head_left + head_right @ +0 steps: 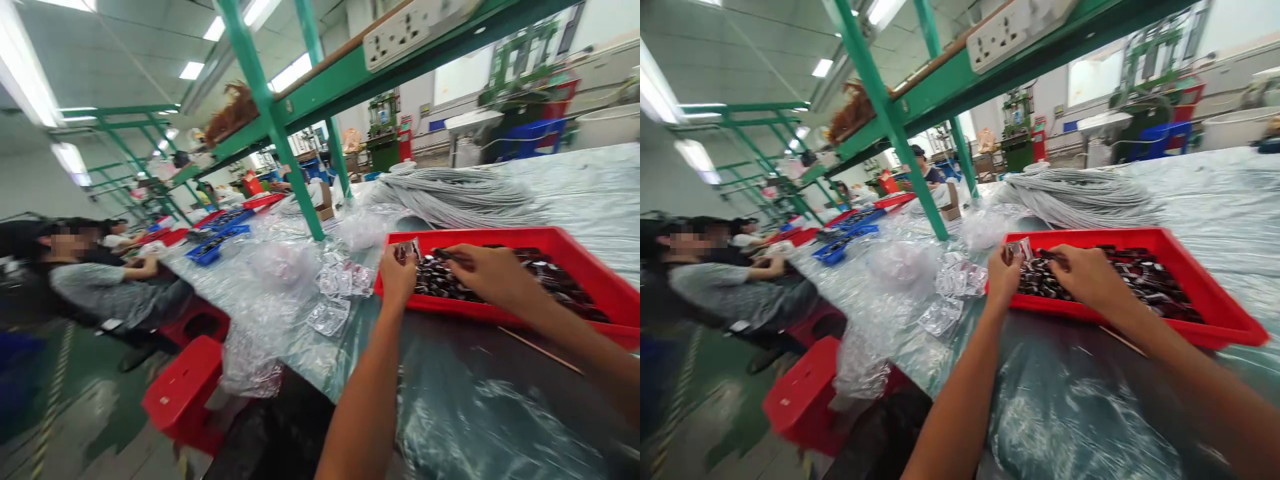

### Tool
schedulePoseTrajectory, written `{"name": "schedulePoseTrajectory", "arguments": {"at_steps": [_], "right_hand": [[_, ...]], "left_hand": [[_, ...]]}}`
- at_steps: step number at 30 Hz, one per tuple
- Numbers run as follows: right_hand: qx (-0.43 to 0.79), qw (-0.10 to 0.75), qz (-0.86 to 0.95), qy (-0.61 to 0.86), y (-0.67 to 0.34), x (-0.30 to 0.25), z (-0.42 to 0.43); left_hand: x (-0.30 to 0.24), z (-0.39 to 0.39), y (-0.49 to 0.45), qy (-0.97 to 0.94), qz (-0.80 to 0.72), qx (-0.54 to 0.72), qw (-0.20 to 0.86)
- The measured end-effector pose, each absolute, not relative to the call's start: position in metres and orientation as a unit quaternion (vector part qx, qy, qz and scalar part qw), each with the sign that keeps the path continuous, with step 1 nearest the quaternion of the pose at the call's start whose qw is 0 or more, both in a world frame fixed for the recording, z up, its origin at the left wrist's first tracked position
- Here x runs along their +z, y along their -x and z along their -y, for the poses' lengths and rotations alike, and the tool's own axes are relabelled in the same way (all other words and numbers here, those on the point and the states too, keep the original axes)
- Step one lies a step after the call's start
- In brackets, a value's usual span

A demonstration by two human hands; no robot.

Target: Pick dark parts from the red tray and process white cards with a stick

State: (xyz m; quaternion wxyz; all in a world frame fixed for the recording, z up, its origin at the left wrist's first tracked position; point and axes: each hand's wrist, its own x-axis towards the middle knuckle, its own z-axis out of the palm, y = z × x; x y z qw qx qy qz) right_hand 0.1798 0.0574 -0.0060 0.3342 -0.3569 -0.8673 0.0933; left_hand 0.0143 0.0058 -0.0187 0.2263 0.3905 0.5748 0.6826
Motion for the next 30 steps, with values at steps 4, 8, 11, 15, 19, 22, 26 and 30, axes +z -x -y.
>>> {"name": "schedulePoseTrajectory", "arguments": {"at_steps": [4,8,11,15,19,22,26,30], "right_hand": [[-0.017,0.353,0.875,0.331,-0.182,-0.019,-0.07],[-0.042,0.423,0.874,0.235,-0.174,-0.029,-0.066],[-0.05,0.437,0.869,0.226,-0.171,-0.034,-0.061],[-0.088,0.416,0.884,0.193,-0.174,-0.035,-0.058],[-0.083,0.398,0.898,0.17,-0.177,-0.032,-0.056],[-0.057,0.392,0.902,0.171,-0.175,-0.03,-0.05],[-0.07,0.469,0.862,0.179,-0.169,-0.024,-0.038],[-0.03,0.485,0.847,0.214,-0.165,-0.018,-0.028]], "left_hand": [[-0.018,-0.01,-0.011,-0.309,-0.497,0.733,0.348],[-0.009,-0.001,-0.026,-0.317,-0.373,0.715,0.498],[-0.003,0.008,-0.036,-0.326,-0.348,0.715,0.512],[-0.001,0.011,-0.039,-0.294,-0.363,0.729,0.501],[-0.004,0.007,-0.039,-0.246,-0.35,0.742,0.516],[-0.006,0.005,-0.039,-0.217,-0.346,0.75,0.52],[-0.008,0.003,-0.037,-0.221,-0.345,0.765,0.497],[-0.009,0.003,-0.032,-0.252,-0.354,0.76,0.483]]}}
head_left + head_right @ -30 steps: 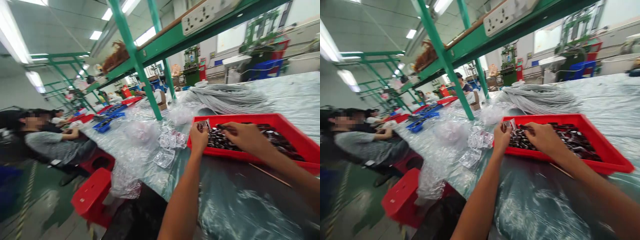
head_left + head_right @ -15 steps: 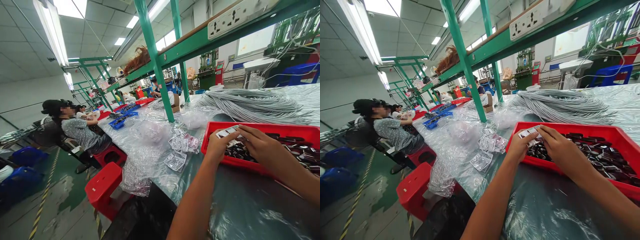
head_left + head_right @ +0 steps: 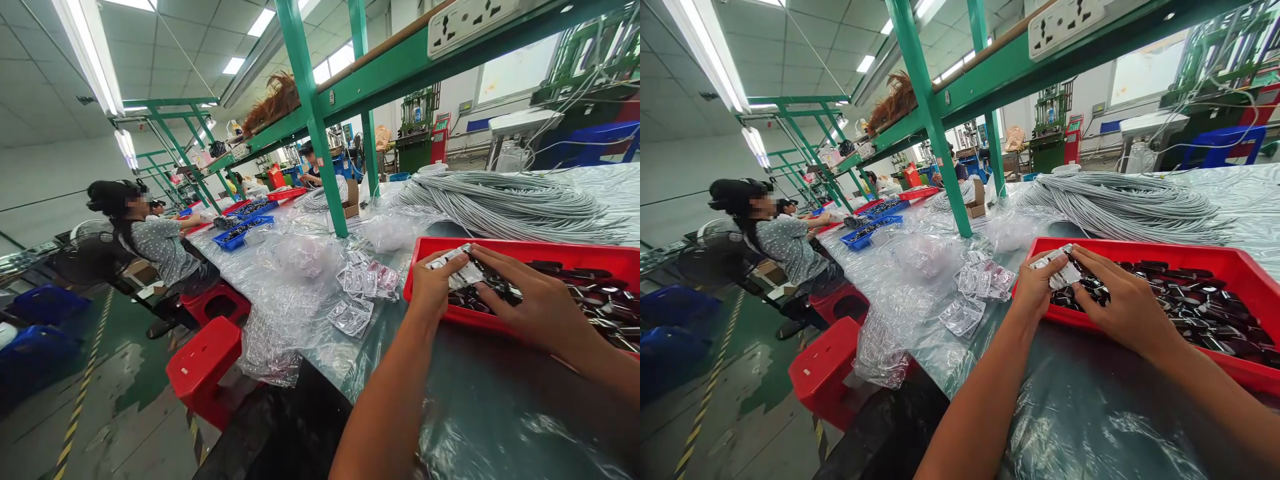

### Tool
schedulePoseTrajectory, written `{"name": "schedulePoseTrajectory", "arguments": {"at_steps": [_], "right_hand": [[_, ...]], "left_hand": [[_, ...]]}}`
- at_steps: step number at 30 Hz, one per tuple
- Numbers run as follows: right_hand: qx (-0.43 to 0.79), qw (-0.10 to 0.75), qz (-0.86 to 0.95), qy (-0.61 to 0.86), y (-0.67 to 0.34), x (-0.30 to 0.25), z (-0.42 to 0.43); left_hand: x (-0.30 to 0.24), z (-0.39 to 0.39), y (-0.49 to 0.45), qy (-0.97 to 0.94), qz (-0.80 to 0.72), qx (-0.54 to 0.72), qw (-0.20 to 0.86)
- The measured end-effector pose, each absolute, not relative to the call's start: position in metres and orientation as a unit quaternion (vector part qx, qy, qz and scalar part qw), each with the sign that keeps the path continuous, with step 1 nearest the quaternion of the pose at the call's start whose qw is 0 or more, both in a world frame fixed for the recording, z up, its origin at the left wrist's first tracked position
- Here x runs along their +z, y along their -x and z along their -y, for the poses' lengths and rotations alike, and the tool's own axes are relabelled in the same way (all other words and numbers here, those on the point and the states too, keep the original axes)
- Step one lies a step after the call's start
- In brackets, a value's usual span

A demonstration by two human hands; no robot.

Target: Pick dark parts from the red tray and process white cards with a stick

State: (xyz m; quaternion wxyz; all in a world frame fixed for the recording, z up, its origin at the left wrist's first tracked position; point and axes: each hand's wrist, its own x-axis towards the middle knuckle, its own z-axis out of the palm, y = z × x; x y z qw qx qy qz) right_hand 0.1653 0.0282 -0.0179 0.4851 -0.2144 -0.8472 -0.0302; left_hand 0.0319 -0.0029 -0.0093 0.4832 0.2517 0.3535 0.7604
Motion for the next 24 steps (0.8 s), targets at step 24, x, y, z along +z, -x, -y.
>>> {"name": "schedulePoseTrajectory", "arguments": {"at_steps": [24], "right_hand": [[0.179,0.428,0.834,0.298,-0.176,-0.02,-0.054]], "left_hand": [[-0.002,-0.004,0.026,-0.312,-0.553,0.754,0.169]]}}
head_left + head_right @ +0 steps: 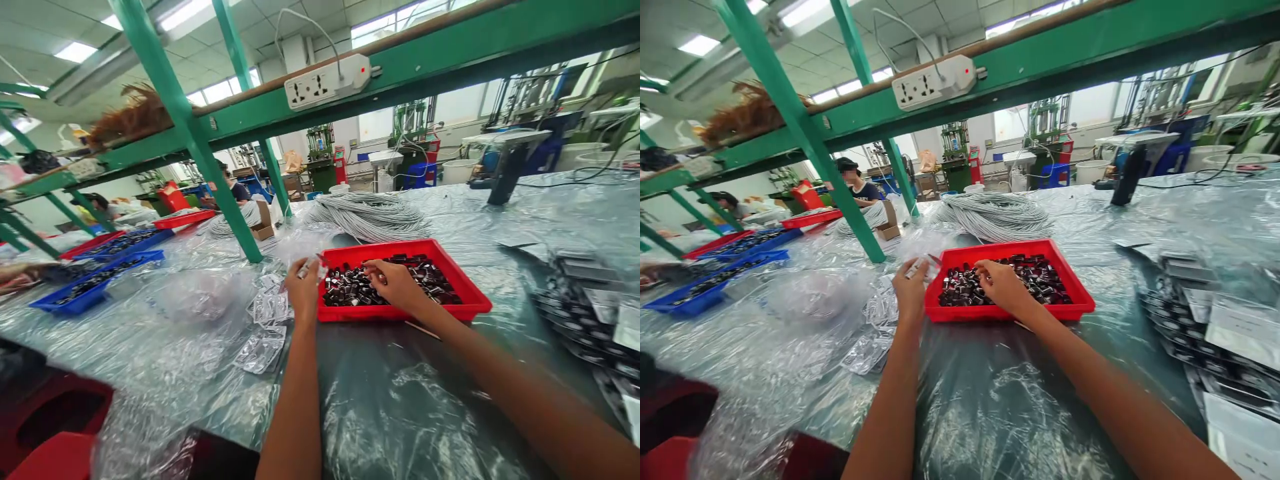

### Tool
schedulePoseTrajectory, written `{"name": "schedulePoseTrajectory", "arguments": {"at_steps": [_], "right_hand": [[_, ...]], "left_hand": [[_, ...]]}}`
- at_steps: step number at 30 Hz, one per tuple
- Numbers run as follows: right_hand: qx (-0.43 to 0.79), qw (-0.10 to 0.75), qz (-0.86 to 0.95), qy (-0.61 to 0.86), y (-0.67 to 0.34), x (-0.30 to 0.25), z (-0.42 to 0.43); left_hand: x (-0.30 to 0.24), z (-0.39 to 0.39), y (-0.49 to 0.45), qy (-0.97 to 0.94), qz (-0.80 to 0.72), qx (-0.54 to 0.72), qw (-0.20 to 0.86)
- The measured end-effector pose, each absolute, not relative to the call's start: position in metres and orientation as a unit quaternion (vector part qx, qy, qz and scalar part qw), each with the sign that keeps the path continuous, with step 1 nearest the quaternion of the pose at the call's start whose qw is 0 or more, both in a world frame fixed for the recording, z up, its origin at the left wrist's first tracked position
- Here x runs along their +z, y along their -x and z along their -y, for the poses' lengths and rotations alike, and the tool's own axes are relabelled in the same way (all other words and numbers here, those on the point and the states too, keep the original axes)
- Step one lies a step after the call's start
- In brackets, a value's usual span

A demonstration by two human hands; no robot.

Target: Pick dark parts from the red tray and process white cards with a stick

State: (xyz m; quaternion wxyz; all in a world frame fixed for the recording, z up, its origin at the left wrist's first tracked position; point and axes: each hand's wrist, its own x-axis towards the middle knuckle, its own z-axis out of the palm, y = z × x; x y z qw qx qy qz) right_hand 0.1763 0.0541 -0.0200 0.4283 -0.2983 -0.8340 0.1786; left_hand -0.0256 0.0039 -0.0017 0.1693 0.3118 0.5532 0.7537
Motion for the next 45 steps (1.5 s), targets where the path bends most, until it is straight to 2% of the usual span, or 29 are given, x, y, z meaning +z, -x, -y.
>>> {"name": "schedulePoseTrajectory", "arguments": {"at_steps": [4,7,11,13,17,21,28,31,34,37,39,42,45], "right_hand": [[0.105,0.368,0.867,0.318,-0.18,-0.002,-0.049],[0.053,0.309,0.873,0.374,-0.199,0.023,-0.044],[0.01,0.27,0.808,0.524,-0.26,0.051,-0.044],[-0.022,0.215,0.751,0.624,-0.304,0.055,-0.047],[-0.064,0.106,0.595,0.794,-0.389,0.047,-0.063],[-0.027,0.057,0.576,0.815,-0.432,0.038,-0.083],[-0.063,0.087,0.609,0.786,-0.437,0.047,-0.071],[-0.054,0.191,0.684,0.702,-0.423,0.043,-0.043],[0.071,0.28,0.812,0.507,-0.38,0.026,0.001],[0.176,0.247,0.899,0.315,-0.322,0.004,0.048],[0.195,0.207,0.924,0.255,-0.291,-0.009,0.069],[0.186,0.186,0.936,0.232,-0.269,-0.026,0.076],[0.163,0.221,0.928,0.252,-0.265,-0.041,0.061]], "left_hand": [[0.005,0.006,0.043,-0.295,-0.598,0.744,-0.038],[0.011,0.013,0.058,-0.268,-0.661,0.684,-0.153],[0.014,0.009,0.069,-0.274,-0.689,0.627,-0.238],[0.014,0.006,0.066,-0.311,-0.669,0.627,-0.249],[0.012,0.001,0.048,-0.385,-0.632,0.63,-0.234],[0.007,-0.003,0.034,-0.443,-0.608,0.622,-0.217],[-0.001,-0.009,0.033,-0.463,-0.586,0.636,-0.194],[-0.003,-0.013,0.031,-0.48,-0.573,0.631,-0.205],[-0.001,-0.012,0.019,-0.511,-0.55,0.629,-0.203],[0.001,0.007,-0.003,-0.568,-0.517,0.617,-0.172],[-0.001,0.034,-0.016,-0.642,-0.493,0.576,-0.115],[-0.015,0.089,-0.029,-0.761,-0.476,0.441,0.016],[-0.034,0.139,-0.033,-0.807,-0.495,0.304,0.109]]}}
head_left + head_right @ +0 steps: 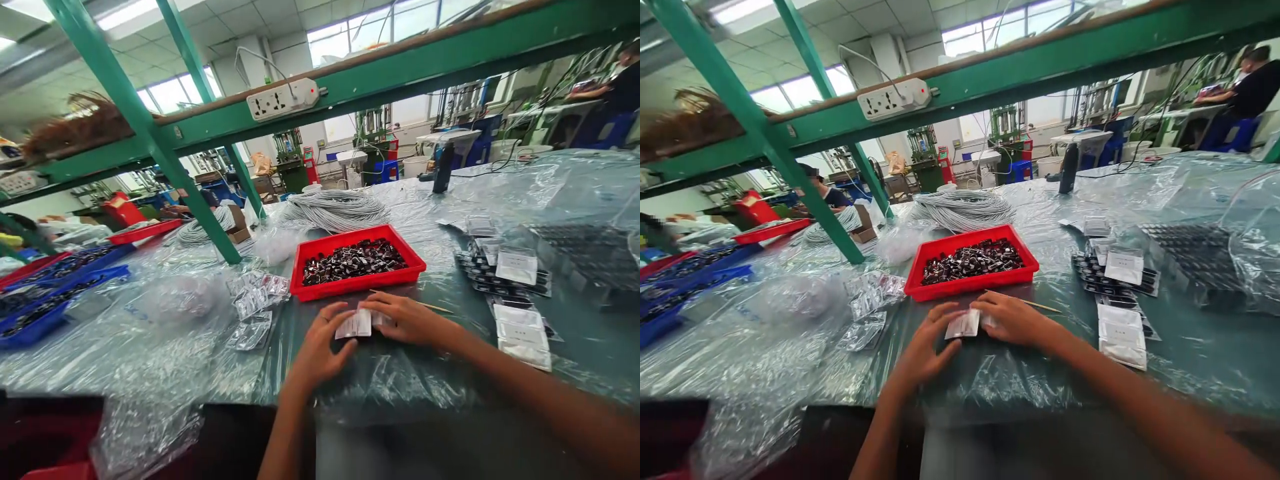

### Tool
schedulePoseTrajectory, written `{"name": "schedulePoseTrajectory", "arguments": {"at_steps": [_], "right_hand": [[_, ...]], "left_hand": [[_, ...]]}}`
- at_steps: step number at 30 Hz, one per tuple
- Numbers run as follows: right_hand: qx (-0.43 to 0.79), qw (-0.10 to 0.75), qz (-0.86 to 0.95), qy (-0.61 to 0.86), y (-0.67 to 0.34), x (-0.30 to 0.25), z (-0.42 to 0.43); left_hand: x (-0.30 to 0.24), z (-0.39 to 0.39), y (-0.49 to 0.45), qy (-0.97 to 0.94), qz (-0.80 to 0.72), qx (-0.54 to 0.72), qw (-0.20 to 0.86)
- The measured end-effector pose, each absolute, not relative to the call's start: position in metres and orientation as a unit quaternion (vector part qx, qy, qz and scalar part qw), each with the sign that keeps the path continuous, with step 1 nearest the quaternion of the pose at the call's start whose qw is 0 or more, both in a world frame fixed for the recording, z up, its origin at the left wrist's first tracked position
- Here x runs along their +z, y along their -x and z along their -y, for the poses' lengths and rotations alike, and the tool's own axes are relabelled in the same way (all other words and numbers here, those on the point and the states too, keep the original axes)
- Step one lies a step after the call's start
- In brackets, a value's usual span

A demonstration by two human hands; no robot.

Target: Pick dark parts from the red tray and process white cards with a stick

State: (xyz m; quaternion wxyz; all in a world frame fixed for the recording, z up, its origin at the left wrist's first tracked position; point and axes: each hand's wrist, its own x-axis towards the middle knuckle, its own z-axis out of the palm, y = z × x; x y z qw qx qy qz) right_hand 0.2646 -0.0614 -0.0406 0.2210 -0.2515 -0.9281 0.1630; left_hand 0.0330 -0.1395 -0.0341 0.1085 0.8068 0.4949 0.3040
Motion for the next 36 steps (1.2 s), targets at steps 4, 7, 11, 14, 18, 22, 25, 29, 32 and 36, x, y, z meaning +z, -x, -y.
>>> {"name": "schedulePoseTrajectory", "arguments": {"at_steps": [4,7,11,14,18,22,25,29,32,36], "right_hand": [[0.095,0.236,0.924,0.285,-0.269,-0.048,0.044],[0.073,0.216,0.908,0.351,-0.284,-0.045,0.039],[0.057,0.09,0.865,0.49,-0.309,-0.041,0.033],[0.061,0.006,0.853,0.519,-0.324,-0.041,0.03],[0.063,0.062,0.822,0.562,-0.345,-0.033,0.038],[0.194,0.267,0.767,0.551,-0.339,-0.009,0.062],[0.416,0.43,0.677,0.43,-0.298,0.002,0.08],[0.677,0.466,0.518,0.238,-0.23,-0.012,0.089],[0.694,0.483,0.489,0.217,-0.201,-0.027,0.088],[0.683,0.502,0.479,0.229,-0.194,-0.033,0.079]], "left_hand": [[-0.05,0.177,-0.035,-0.801,-0.53,0.25,0.121],[-0.05,0.186,-0.037,-0.788,-0.552,0.258,0.086],[-0.05,0.186,-0.039,-0.784,-0.558,0.263,0.065],[-0.056,0.181,-0.046,-0.768,-0.566,0.287,0.084],[-0.068,0.177,-0.063,-0.74,-0.582,0.317,0.114],[-0.072,0.175,-0.076,-0.721,-0.595,0.33,0.129],[-0.074,0.173,-0.079,-0.717,-0.587,0.351,0.139],[-0.079,0.173,-0.08,-0.71,-0.582,0.371,0.139],[-0.079,0.175,-0.081,-0.704,-0.582,0.38,0.147],[-0.076,0.177,-0.083,-0.697,-0.579,0.392,0.159]]}}
